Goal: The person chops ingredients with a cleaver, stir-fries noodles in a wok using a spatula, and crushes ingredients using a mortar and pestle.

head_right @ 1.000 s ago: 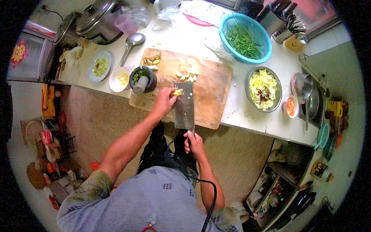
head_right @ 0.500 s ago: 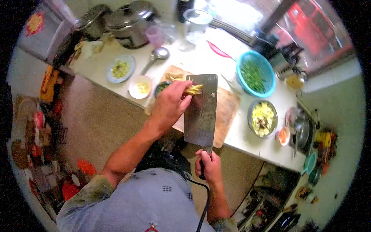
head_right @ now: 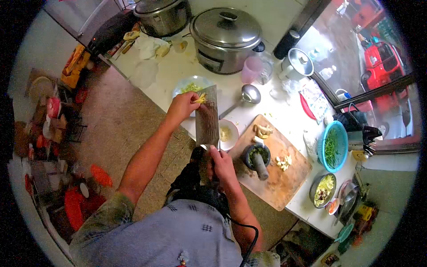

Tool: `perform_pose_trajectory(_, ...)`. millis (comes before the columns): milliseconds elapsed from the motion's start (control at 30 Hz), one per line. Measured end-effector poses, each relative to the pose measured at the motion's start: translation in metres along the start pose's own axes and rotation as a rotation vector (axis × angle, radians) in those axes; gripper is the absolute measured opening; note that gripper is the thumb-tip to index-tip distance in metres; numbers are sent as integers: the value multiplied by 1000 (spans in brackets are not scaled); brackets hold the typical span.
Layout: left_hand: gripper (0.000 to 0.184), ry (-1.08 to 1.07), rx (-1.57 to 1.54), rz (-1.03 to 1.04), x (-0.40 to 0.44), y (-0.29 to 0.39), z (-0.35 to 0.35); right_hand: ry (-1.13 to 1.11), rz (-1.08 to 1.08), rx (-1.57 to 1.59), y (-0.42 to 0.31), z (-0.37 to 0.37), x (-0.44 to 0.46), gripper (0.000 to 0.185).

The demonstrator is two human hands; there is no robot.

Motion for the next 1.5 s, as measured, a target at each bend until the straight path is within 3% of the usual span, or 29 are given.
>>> perform_pose_trajectory(333, 23, -88, -113, -70, 48, -113, 37, 194, -7, -141, -10, 18, 57, 38)
perform_pose_trajectory(567, 22, -138, -120, -69, 55, -120, 40, 231, -44, -172, -19, 24, 45, 37)
perform_pose_trajectory(733, 19, -144, -308, -218, 52, -140, 36, 249, -83, -125, -22, 27, 38, 31)
perform_pose_trajectory(1033, 23, -210, -450, -303, 51, -150, 51, 254, -83, -72, -18, 27, 28, 30)
perform_pose_trajectory(1067, 23, -213, -449, -300, 51, -155, 56, 264, -81, -67, -17, 27, 27, 30)
perform_pose_trajectory(1133, 23, -29, -324, -38, 56, -147, 44, 278, -77, -56, -16, 26, 25, 31)
perform_pose_trajectory(1167, 23, -34, -323, -36, 57, -148, 44, 282, -75, -48, -16, 25, 25, 31)
perform_pose_trajectory(1233, 23, -230, -527, -298, 52, -160, 60, 288, -71, -37, -15, 24, 23, 32)
perform_pose_trajectory(1467, 21, -163, -534, -278, 53, -154, 45, 299, -90, -22, -15, 21, 21, 32)
perform_pose_trajectory(1500, 21, -139, -386, -268, 52, -156, 38, 300, -93, -20, -16, 22, 20, 32)
Point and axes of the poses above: each hand's wrist, its own x-axis towards the middle knuckle, its own z-axis out of the palm, y = z × x, the point moved 8 cm from there along x, towards the middle knuckle, and after that the axes turned 6 degrees about x, right-handed, at the moved point
